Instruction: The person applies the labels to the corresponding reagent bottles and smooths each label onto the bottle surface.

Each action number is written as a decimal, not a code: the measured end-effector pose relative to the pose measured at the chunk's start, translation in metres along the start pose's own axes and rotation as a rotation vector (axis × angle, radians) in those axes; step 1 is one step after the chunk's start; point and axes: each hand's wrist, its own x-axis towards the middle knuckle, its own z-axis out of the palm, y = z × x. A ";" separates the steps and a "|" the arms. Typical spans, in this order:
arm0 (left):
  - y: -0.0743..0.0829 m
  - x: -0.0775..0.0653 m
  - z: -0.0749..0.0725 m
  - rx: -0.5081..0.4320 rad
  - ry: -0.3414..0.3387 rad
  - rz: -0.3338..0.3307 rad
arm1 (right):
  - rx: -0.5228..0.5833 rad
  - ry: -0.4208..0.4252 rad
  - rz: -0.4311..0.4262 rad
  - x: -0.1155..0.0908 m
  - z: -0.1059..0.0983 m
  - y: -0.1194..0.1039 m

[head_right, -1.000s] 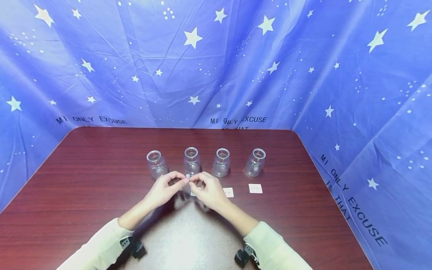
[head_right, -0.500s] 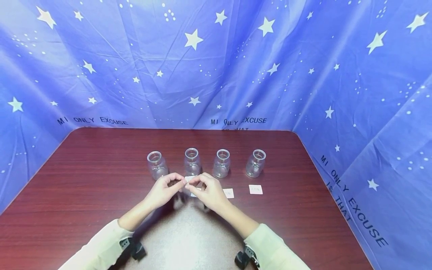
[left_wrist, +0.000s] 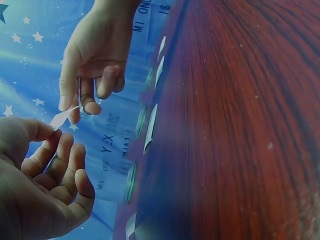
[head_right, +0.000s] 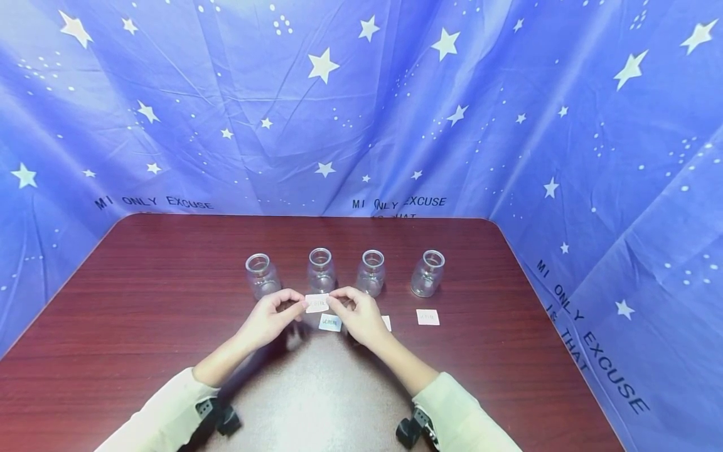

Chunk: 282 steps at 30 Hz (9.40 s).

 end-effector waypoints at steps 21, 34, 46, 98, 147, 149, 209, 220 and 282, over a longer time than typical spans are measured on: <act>-0.009 -0.001 -0.021 0.209 0.028 0.010 | -0.057 -0.060 -0.133 0.009 0.016 -0.004; -0.017 -0.006 -0.040 0.313 0.060 0.006 | -0.132 -0.106 -0.181 0.020 0.034 -0.008; -0.026 -0.009 -0.056 0.302 0.071 -0.003 | -0.162 -0.117 -0.213 0.033 0.053 -0.012; -0.049 0.002 -0.083 0.387 0.164 -0.134 | -0.329 -0.044 -0.272 0.063 0.090 -0.011; -0.049 0.002 -0.093 0.341 0.191 -0.203 | -0.246 0.012 -0.240 0.069 0.104 -0.012; -0.049 0.002 -0.093 0.307 0.192 -0.182 | -0.246 0.013 -0.235 0.069 0.104 -0.012; -0.044 0.000 -0.105 0.364 0.135 -0.093 | -0.159 -0.147 -0.157 0.064 0.097 -0.007; -0.044 0.000 -0.105 0.331 0.099 -0.087 | -0.134 -0.149 -0.115 0.062 0.095 -0.009; 0.007 0.020 0.021 0.810 -0.200 0.016 | -0.627 -0.135 -0.213 -0.006 -0.013 0.026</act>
